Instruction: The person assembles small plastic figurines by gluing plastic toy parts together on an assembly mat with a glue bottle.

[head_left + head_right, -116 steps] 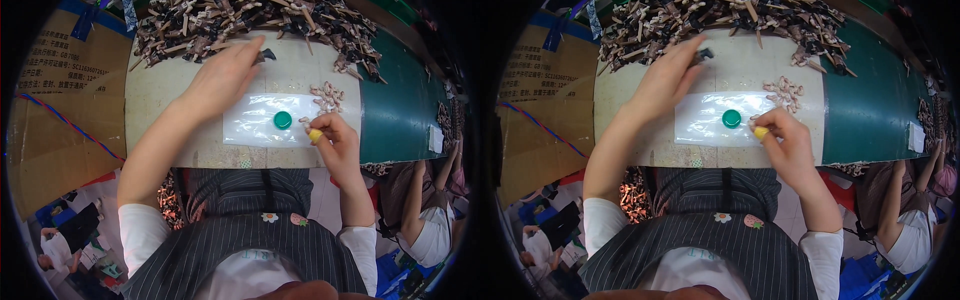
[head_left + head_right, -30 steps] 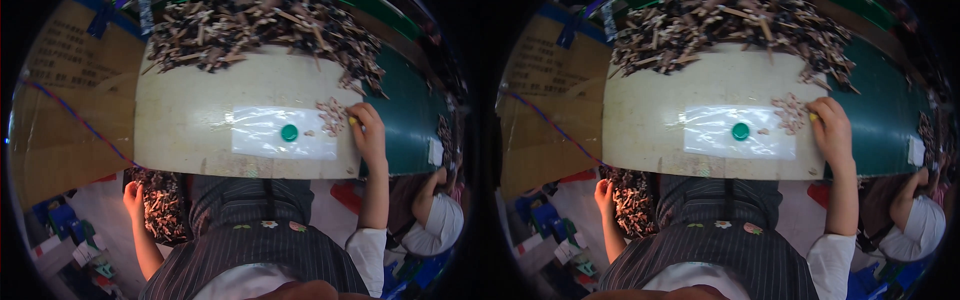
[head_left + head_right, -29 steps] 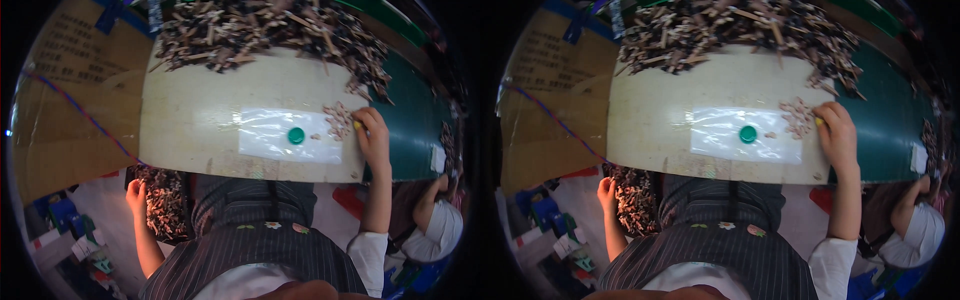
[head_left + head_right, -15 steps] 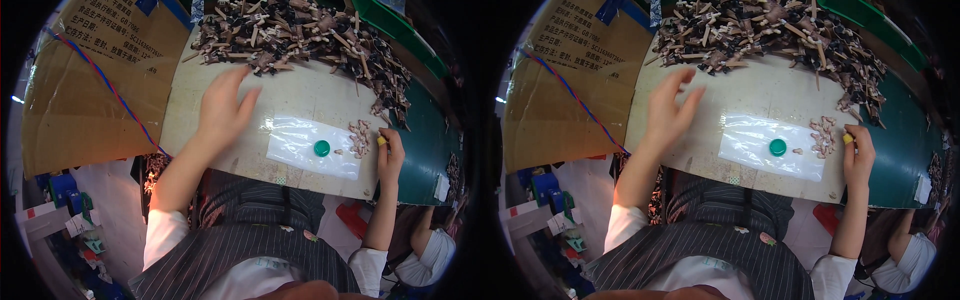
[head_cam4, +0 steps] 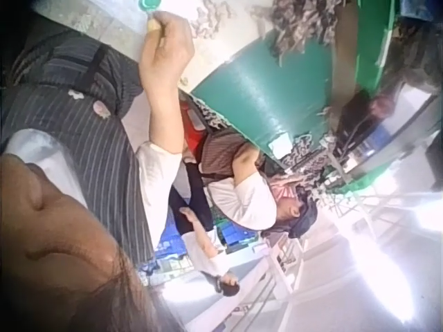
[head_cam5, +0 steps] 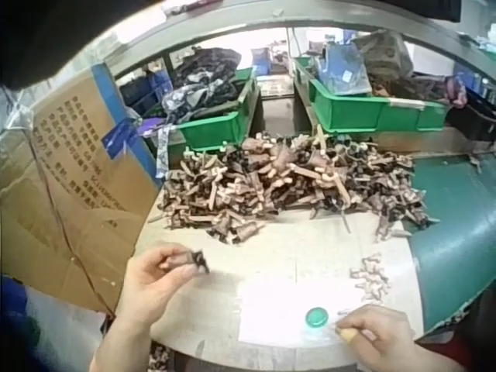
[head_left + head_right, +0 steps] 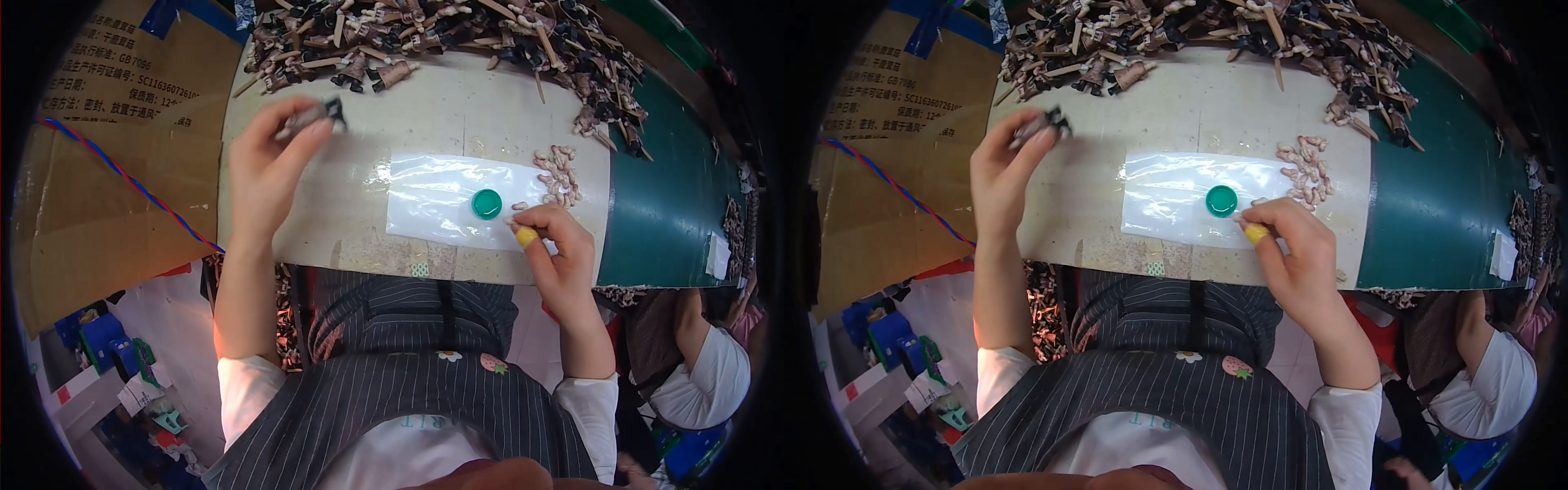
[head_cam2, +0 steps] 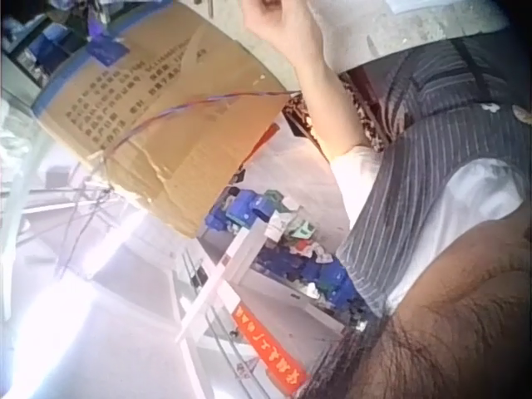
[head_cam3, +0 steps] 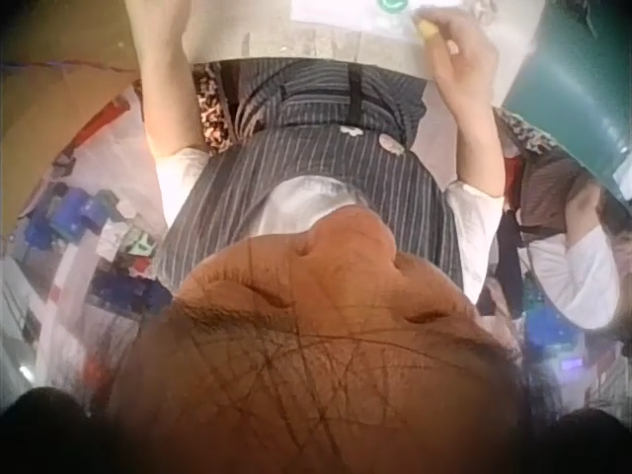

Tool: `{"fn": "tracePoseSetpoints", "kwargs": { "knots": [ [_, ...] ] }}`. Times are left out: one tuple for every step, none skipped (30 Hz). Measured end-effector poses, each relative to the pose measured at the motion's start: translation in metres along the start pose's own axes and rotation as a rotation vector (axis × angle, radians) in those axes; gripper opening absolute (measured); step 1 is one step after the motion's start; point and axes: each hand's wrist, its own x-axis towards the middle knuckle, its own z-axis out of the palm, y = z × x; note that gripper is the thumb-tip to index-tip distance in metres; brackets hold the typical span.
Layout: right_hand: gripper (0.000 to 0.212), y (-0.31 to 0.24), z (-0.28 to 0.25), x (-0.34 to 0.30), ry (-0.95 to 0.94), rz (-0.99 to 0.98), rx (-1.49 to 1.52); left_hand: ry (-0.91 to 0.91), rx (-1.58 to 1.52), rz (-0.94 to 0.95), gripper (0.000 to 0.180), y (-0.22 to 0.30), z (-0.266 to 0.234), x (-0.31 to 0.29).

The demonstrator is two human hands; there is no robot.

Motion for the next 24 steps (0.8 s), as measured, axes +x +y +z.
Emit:
{"fn": "tracePoseSetpoints", "kwargs": {
  "knots": [
    [0.017,0.0,0.001,0.004,-0.017,-0.047,-0.074,-0.06,-0.073,-0.097,0.035,0.013,-0.005,-0.011],
    [0.018,0.001,0.003,0.007,-0.036,-0.095,-0.151,-0.118,-0.148,-0.194,0.041,0.019,-0.008,-0.024],
    [0.018,0.001,0.005,0.009,-0.043,-0.093,-0.151,-0.114,-0.149,-0.2,0.041,0.023,-0.009,-0.036],
    [0.019,0.002,0.007,0.012,-0.043,-0.129,-0.216,-0.135,-0.216,-0.227,0.045,0.026,-0.006,-0.047],
    [0.021,0.003,0.01,0.013,-0.041,-0.164,-0.283,-0.157,-0.285,-0.254,0.048,0.027,-0.002,-0.056],
    [0.021,0.002,0.012,0.014,-0.051,-0.161,-0.284,-0.16,-0.476,-0.32,0.047,0.028,0.004,-0.065],
    [0.022,0.001,0.014,0.015,-0.056,-0.169,-0.326,-0.173,-0.502,-0.349,0.046,0.025,0.007,-0.072],
    [0.023,0.0,0.016,0.015,-0.06,-0.178,-0.367,-0.186,-0.528,-0.378,0.044,0.021,0.009,-0.077],
    [0.023,-0.002,0.016,0.016,-0.066,-0.175,-0.37,-0.183,-0.533,-0.383,0.044,0.018,0.01,-0.079],
    [0.023,-0.003,0.017,0.017,-0.071,-0.187,-0.408,-0.247,-0.568,-0.424,0.04,0.016,0.011,-0.08],
    [0.023,-0.005,0.017,0.018,-0.075,-0.2,-0.445,-0.312,-0.603,-0.464,0.036,0.015,0.012,-0.081],
    [0.023,-0.006,0.018,0.019,-0.078,-0.198,-0.449,-0.311,-0.608,-0.466,0.036,0.013,0.015,-0.081],
    [0.023,-0.007,0.018,0.019,-0.08,-0.198,-0.467,-0.305,-0.54,-0.412,0.032,0.012,0.019,-0.081],
    [0.023,-0.007,0.019,0.019,-0.081,-0.198,-0.484,-0.298,-0.471,-0.358,0.029,0.012,0.023,-0.081],
    [0.023,-0.008,0.019,0.019,-0.081,-0.197,-0.487,-0.297,-0.444,-0.362,0.026,0.01,0.026,-0.081],
    [0.023,-0.009,0.019,0.02,-0.087,-0.194,-0.503,-0.298,-0.447,-0.361,0.026,0.01,0.028,-0.081],
    [0.023,-0.01,0.019,0.02,-0.092,-0.191,-0.518,-0.333,-0.395,-0.362,0.027,0.011,0.029,-0.08],
    [0.023,-0.01,0.019,0.02,-0.091,-0.193,-0.518,-0.368,-0.342,-0.362,0.027,0.011,0.029,-0.08],
    [0.024,-0.01,0.018,0.02,-0.096,-0.187,-0.508,-0.367,-0.341,-0.36,0.027,0.011,0.03,-0.08],
    [0.024,-0.01,0.017,0.02,-0.101,-0.181,-0.498,-0.41,-0.295,-0.359,0.027,0.012,0.03,-0.08],
    [0.024,-0.011,0.016,0.019,-0.099,-0.185,-0.499,-0.451,-0.25,-0.357,0.026,0.013,0.031,-0.08],
    [0.024,-0.012,0.013,0.018,-0.077,-0.173,-0.432,-0.451,-0.248,-0.353,0.026,0.014,0.033,-0.08],
    [0.023,-0.014,0.011,0.015,-0.054,-0.161,-0.365,-0.42,-0.296,-0.348,0.029,0.014,0.037,-0.082],
    [0.023,-0.017,0.01,0.013,-0.049,-0.166,-0.362,-0.39,-0.339,-0.342,0.031,0.016,0.041,-0.083]
  ]
}}
